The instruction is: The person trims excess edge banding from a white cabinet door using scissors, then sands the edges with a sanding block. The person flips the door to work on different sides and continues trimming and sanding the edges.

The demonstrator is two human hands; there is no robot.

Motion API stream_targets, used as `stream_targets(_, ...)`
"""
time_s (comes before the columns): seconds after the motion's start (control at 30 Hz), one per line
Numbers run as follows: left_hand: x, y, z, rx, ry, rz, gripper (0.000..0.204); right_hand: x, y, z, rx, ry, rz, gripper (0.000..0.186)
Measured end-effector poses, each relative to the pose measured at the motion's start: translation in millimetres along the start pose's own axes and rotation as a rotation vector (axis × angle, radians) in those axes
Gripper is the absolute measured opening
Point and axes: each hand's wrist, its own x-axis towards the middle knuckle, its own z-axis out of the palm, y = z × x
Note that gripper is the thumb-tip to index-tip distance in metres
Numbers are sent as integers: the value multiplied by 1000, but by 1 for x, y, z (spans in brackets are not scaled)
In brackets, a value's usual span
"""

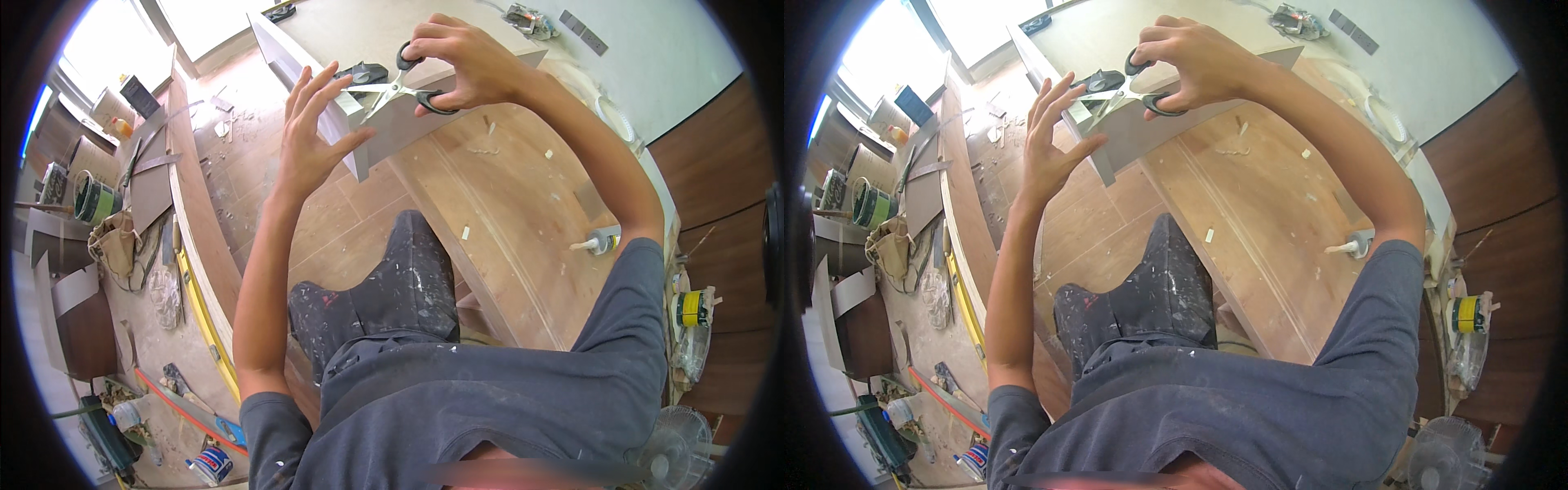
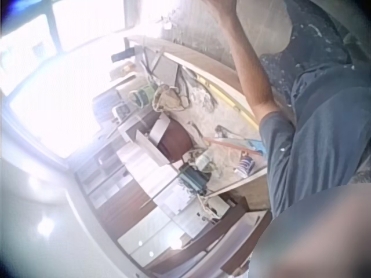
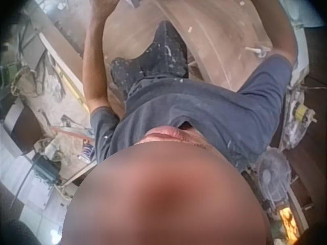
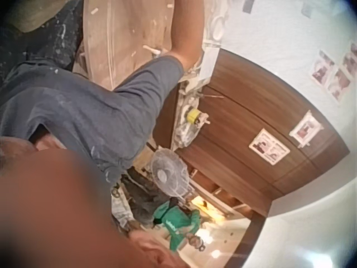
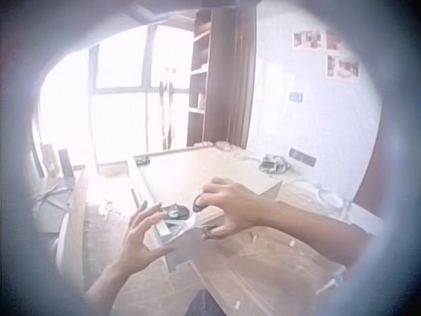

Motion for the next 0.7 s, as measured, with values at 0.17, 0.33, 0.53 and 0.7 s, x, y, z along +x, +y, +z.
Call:
stream_targets(0.17, -1, 39, -40, -222, 50, 3, 59, -10, -27, -44, -156, 44, -36, 63)
stream_targets(0.33, -22, 88, -50, -573, -54, -357, 38, 2, -98, -79, -258, 61, -95, 40)
stream_targets(0.53, -33, 100, -48, -640, -96, -436, 31, 5, -103, -53, -281, 47, -103, 59)
stream_targets(0.7, -50, 83, -53, -582, 23, -556, 28, -7, -86, -41, -269, 34, -56, 58)
